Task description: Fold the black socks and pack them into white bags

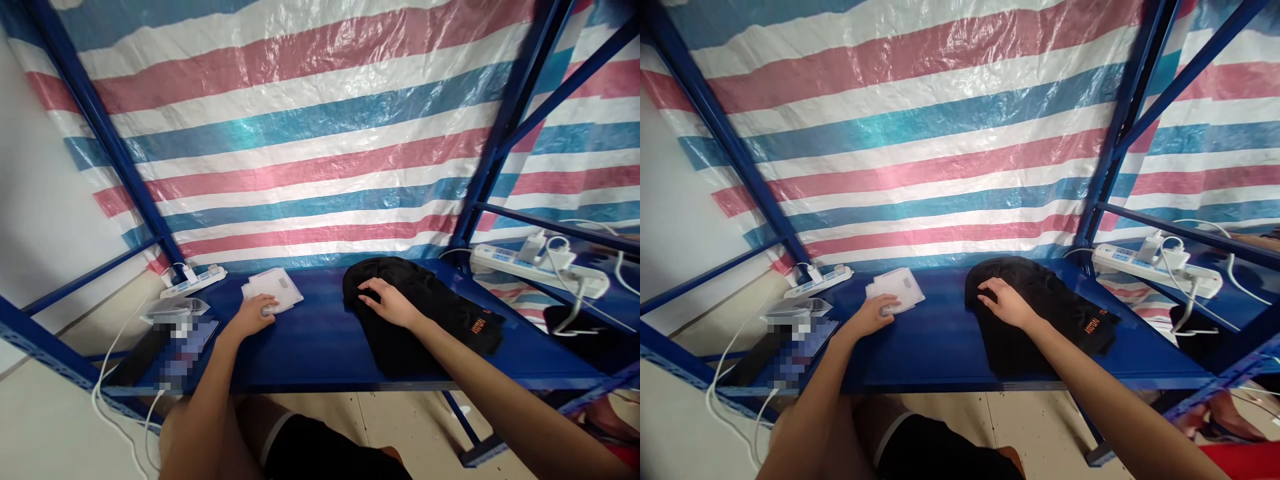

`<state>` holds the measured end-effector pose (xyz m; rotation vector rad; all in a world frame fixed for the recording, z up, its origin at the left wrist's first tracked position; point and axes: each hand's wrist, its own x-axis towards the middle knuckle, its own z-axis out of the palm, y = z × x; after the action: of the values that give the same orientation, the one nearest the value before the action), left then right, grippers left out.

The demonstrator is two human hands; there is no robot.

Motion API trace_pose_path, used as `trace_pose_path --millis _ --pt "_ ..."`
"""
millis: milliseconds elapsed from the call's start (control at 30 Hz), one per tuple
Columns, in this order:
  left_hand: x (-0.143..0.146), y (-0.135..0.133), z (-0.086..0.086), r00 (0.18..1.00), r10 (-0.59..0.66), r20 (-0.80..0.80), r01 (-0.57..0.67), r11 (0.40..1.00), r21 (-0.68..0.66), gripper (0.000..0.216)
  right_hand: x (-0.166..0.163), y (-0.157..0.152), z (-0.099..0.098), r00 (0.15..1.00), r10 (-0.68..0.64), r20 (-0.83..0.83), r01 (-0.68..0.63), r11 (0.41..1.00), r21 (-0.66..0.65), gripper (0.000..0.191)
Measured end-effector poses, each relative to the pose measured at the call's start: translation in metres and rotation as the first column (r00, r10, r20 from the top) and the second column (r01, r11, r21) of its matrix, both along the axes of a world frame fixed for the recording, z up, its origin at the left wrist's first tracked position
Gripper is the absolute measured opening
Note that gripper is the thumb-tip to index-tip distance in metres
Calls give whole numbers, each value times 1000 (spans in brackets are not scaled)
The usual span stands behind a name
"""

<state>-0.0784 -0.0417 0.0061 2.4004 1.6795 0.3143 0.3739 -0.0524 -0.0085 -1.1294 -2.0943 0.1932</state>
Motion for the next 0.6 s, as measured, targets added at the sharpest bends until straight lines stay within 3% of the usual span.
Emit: trace_pose_path --millis 100,200,300,433,533,600 --pt "-31 21 7 991 104 -87 -105 994 -6 46 -2 -1 -1 1000 6 -5 -6 1000 24 20" --pt "-38 25 6 978 155 -139 -150 988 48 45 -6 -4 0 998 -56 -1 56 994 93 21" --pt "-17 23 0 984 148 -97 -128 973 194 48 -11 -7 2 975 -224 -4 221 959 180 29" --pt "28 17 -10 998 -61 2 58 955 292 46 -16 -8 2 919 -390 55 379 914 148 60" --pt "45 14 -17 997 -81 2 78 963 260 45 -18 -7 0 908 -380 178 357 922 148 74" --pt "43 14 -22 1000 -15 3 14 966 259 46 -19 -7 -1 903 -331 275 294 941 166 65"
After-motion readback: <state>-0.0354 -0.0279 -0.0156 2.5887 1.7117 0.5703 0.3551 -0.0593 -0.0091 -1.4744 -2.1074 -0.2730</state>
